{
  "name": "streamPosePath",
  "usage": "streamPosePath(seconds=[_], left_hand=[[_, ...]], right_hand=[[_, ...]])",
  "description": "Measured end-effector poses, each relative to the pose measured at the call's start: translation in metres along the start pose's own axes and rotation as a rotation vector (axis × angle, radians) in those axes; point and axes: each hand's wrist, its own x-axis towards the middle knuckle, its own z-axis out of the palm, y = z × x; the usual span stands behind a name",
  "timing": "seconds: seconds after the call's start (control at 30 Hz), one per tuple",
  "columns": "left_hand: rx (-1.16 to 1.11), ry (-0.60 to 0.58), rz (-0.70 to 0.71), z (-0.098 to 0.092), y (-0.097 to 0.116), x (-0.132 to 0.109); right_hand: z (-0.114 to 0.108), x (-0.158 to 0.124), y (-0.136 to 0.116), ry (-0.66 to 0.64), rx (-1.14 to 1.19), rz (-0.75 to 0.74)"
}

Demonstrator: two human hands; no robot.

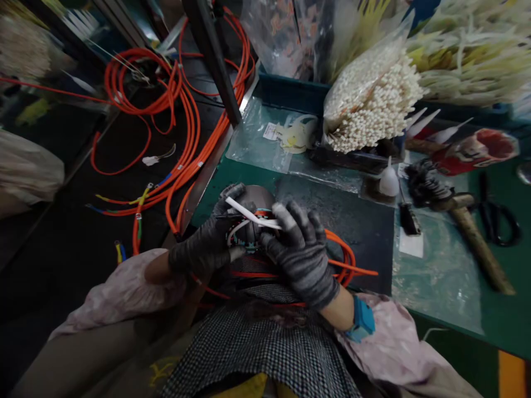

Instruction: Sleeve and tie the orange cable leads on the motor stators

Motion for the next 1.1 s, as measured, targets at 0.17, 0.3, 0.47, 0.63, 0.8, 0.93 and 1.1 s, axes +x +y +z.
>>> streamPosePath(seconds=[0.17,0.3,0.47,0.63,0.8,0.93,1.1], left_hand=[[0.033,0.12,0.058,0.014,0.011,0.003],[0.03,0.121,0.092,0.019,0.012,0.001],[0.029,0.119,0.076,0.021,0.011,0.0],[0.005,0.128,0.124,0.02,0.007,0.001],[0.013,0.136,0.122,0.019,0.01,0.001],[0.019,0.171,0.154,0.018,0.015,0.003],[0.019,0.17,0.147,0.018,0.011,0.004]], right_hand=[[0.02,0.005,0.019,-0.081,0.096,0.203],[0.02,-0.001,0.025,-0.085,0.194,0.173],[0.019,-0.005,0.02,-0.017,0.166,0.217],[0.017,-0.003,0.019,-0.01,0.184,0.139],[0.017,-0.005,0.021,-0.009,0.144,0.102],[0.021,-0.009,0.018,0.002,0.07,0.06],[0.021,-0.004,0.012,0.013,0.083,0.099]])
